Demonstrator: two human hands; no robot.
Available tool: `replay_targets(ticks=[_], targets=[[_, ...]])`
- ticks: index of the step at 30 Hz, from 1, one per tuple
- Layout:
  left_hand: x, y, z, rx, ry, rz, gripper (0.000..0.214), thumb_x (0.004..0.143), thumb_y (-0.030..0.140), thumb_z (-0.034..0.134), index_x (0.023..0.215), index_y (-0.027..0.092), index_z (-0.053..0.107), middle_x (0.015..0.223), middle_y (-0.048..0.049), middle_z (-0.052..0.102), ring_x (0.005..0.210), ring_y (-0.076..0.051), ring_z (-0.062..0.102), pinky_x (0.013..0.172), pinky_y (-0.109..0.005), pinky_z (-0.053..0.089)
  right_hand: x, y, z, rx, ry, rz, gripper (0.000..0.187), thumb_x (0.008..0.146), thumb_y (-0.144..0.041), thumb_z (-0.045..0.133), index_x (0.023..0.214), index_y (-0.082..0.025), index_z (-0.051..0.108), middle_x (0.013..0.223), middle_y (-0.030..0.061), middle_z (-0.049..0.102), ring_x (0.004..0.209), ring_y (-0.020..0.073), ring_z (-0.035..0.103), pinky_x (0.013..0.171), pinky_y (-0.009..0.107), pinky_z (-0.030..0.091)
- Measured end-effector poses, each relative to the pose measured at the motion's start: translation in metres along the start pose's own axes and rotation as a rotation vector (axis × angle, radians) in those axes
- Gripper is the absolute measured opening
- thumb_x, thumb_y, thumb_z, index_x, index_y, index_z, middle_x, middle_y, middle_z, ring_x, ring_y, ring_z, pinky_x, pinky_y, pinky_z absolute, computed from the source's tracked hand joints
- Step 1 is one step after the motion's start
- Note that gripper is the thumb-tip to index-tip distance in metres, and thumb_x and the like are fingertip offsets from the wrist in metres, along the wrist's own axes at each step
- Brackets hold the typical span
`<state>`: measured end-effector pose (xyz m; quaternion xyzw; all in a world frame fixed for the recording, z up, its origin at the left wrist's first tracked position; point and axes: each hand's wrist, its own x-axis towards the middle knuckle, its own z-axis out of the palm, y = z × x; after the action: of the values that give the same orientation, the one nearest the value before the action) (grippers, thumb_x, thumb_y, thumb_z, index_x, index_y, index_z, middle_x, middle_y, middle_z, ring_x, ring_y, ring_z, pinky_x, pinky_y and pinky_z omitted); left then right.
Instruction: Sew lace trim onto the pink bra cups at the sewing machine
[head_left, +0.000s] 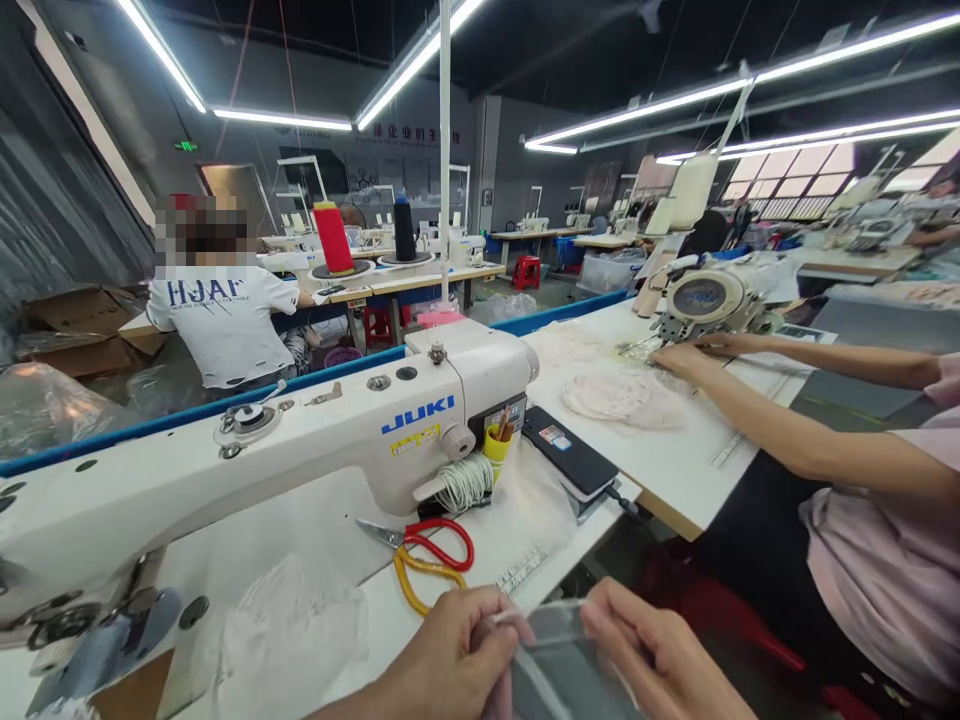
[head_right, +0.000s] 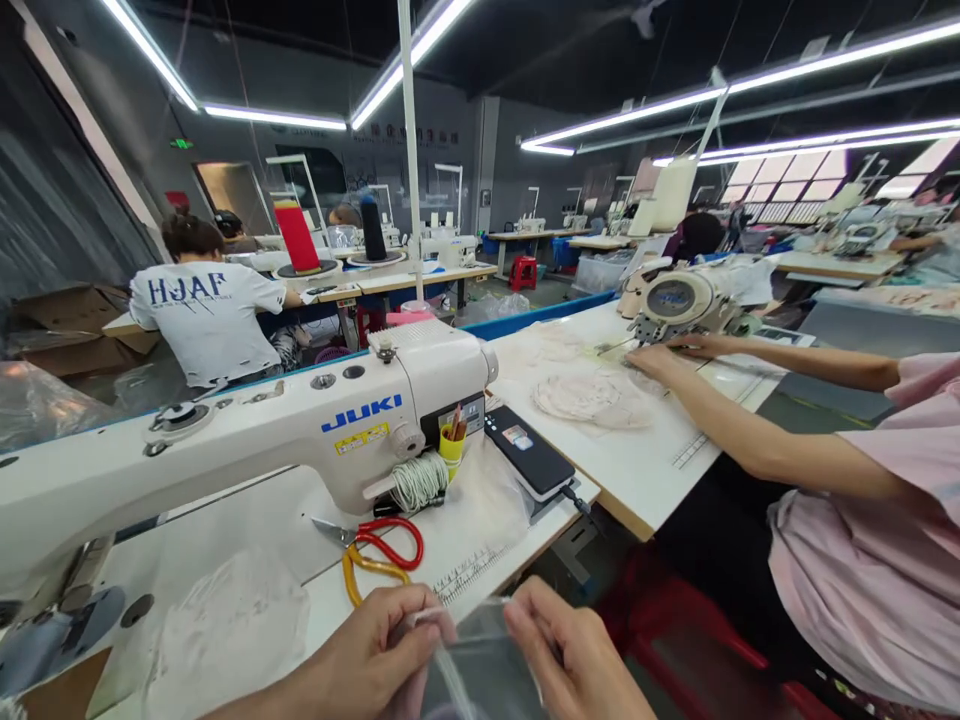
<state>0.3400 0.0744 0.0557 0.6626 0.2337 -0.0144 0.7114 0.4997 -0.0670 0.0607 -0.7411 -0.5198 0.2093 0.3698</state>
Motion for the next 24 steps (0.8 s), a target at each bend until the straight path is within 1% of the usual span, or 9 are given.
replay_targets(ticks=[3, 6, 9, 11, 14, 16, 19, 22, 24], targets=[[0.001, -0.002, -0.007, 0.104, 0.043, 0.025, 0.019, 0.080, 0.028, 0.048, 0.085, 0.012, 0.056, 0.042, 0.0071, 0.042, 0.037, -0.005, 0.037, 0.038, -0.013, 0.025, 0.007, 0.008, 0.000, -0.228, -0.014, -0.109, 0.036, 0.092, -0.041, 0.041, 0.062, -0.022, 0.044, 0.051, -0.0046, 0.047, 0.047, 0.0122, 0.046, 0.041, 0.019, 0.034], [0.005, -0.005, -0.011, 0.131, 0.077, -0.025, 0.014, 0.078, 0.024, 0.048, 0.081, 0.013, 0.055, 0.045, 0.0068, 0.041, 0.041, -0.007, 0.040, 0.041, -0.014, 0.027, 0.035, 0.018, -0.006, -0.476, 0.081, -0.185, 0.033, 0.095, -0.034, 0.036, 0.066, -0.023, 0.048, 0.051, -0.0046, 0.053, 0.047, 0.0133, 0.054, 0.046, 0.020, 0.039], [0.008, -0.009, -0.014, 0.196, 0.104, -0.055, 0.013, 0.077, 0.026, 0.050, 0.074, 0.014, 0.054, 0.048, 0.0055, 0.041, 0.045, -0.008, 0.042, 0.044, -0.017, 0.028, 0.083, 0.029, -0.013, -0.577, 0.238, -0.192, 0.022, 0.094, -0.032, 0.037, 0.084, -0.023, 0.054, 0.077, 0.0022, 0.063, 0.065, 0.0184, 0.061, 0.054, 0.026, 0.043], [0.007, -0.010, -0.017, 0.255, 0.105, -0.041, 0.017, 0.077, 0.030, 0.052, 0.071, 0.015, 0.055, 0.052, 0.0039, 0.043, 0.049, -0.009, 0.043, 0.047, -0.018, 0.029, 0.116, 0.035, -0.017, -0.619, 0.322, -0.201, 0.019, 0.092, -0.034, 0.043, 0.100, -0.021, 0.055, 0.100, 0.0098, 0.060, 0.088, 0.0249, 0.060, 0.063, 0.030, 0.045], [0.003, -0.011, -0.023, 0.296, 0.082, -0.003, 0.026, 0.080, 0.040, 0.052, 0.074, 0.017, 0.060, 0.057, 0.0023, 0.045, 0.055, -0.011, 0.042, 0.051, -0.019, 0.030, 0.151, 0.039, -0.017, -0.677, 0.394, -0.208, 0.024, 0.085, -0.040, 0.055, 0.097, -0.019, 0.057, 0.106, 0.0144, 0.056, 0.093, 0.0298, 0.056, 0.069, 0.036, 0.043], [-0.001, -0.009, -0.027, 0.299, 0.056, 0.009, 0.030, 0.079, 0.045, 0.054, 0.075, 0.017, 0.062, 0.058, 0.0021, 0.046, 0.057, -0.011, 0.041, 0.053, -0.019, 0.030, 0.158, 0.039, -0.014, -0.694, 0.411, -0.213, 0.028, 0.078, -0.045, 0.063, 0.089, -0.019, 0.057, 0.100, 0.0138, 0.056, 0.088, 0.0305, 0.054, 0.068, 0.038, 0.042], [-0.003, -0.008, -0.032, 0.298, 0.009, -0.003, 0.035, 0.079, 0.048, 0.054, 0.075, 0.015, 0.063, 0.059, 0.0022, 0.047, 0.057, -0.010, 0.039, 0.055, -0.019, 0.031, 0.149, 0.038, -0.006, -0.670, 0.439, -0.221, 0.026, 0.074, -0.041, 0.067, 0.085, -0.020, 0.056, 0.101, 0.0145, 0.055, 0.091, 0.0320, 0.050, 0.071, 0.039, 0.039], [-0.001, -0.011, -0.034, 0.357, 0.008, 0.052, 0.037, 0.081, 0.048, 0.053, 0.076, 0.014, 0.066, 0.070, -0.0009, 0.052, 0.063, -0.011, 0.043, 0.057, -0.020, 0.030, 0.136, 0.038, -0.004, -0.578, 0.466, -0.209, 0.011, 0.081, -0.029, 0.057, 0.074, -0.020, 0.053, 0.093, 0.0146, 0.057, 0.087, 0.0304, 0.050, 0.071, 0.039, 0.037], [0.001, -0.014, -0.033, 0.395, 0.013, 0.102, 0.036, 0.081, 0.047, 0.054, 0.077, 0.014, 0.067, 0.081, -0.0036, 0.054, 0.072, -0.013, 0.048, 0.061, -0.021, 0.032, 0.131, 0.039, -0.006, -0.481, 0.482, -0.196, 0.018, 0.085, -0.026, 0.048, 0.068, -0.021, 0.050, 0.085, 0.0125, 0.057, 0.080, 0.0271, 0.051, 0.070, 0.038, 0.037]])
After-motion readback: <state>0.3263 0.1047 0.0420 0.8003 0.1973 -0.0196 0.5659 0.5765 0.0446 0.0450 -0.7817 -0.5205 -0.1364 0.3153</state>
